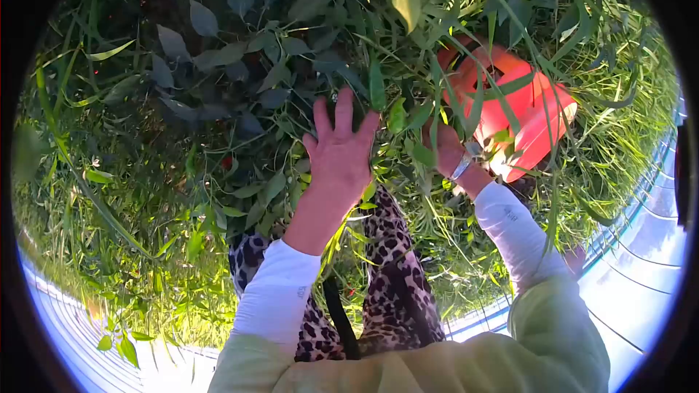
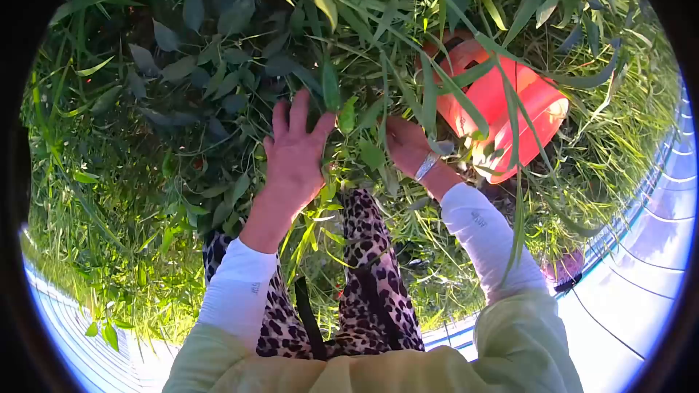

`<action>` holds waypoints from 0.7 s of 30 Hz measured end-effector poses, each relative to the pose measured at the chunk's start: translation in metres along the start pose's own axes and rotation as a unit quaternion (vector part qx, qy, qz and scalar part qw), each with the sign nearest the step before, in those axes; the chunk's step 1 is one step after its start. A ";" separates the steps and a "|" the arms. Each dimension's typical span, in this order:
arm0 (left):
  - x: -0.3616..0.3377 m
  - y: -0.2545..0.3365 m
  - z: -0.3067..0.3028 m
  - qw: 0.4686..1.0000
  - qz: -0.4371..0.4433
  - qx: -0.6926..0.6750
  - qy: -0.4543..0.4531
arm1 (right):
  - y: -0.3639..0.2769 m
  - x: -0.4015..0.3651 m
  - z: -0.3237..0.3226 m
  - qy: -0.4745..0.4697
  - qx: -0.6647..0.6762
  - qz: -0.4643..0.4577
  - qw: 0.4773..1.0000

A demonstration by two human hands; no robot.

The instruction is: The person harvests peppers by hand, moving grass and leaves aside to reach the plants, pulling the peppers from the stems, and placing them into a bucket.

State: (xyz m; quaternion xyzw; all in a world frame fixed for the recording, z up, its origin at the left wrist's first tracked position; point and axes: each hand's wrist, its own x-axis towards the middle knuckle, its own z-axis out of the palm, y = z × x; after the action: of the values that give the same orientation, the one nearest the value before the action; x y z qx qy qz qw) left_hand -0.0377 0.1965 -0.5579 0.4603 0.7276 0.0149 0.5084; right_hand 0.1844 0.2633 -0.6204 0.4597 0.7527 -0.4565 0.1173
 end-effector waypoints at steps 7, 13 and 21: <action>0.001 0.002 0.012 0.999 0.001 0.043 -0.016 | -0.020 0.043 -0.036 0.028 0.461 0.059 0.885; 0.004 0.007 0.007 0.998 -0.019 0.051 -0.031 | -0.086 0.096 -0.050 -0.066 -0.183 -0.348 0.917; 0.005 0.004 0.016 0.998 -0.002 0.055 -0.005 | -0.087 0.059 -0.042 -0.221 -0.281 -0.154 0.921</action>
State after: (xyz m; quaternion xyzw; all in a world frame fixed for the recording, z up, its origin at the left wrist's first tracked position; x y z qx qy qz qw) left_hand -0.0232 0.1949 -0.5668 0.4864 0.7255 -0.0284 0.4860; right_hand 0.0927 0.3174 -0.5813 0.1735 0.8663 -0.3290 0.3335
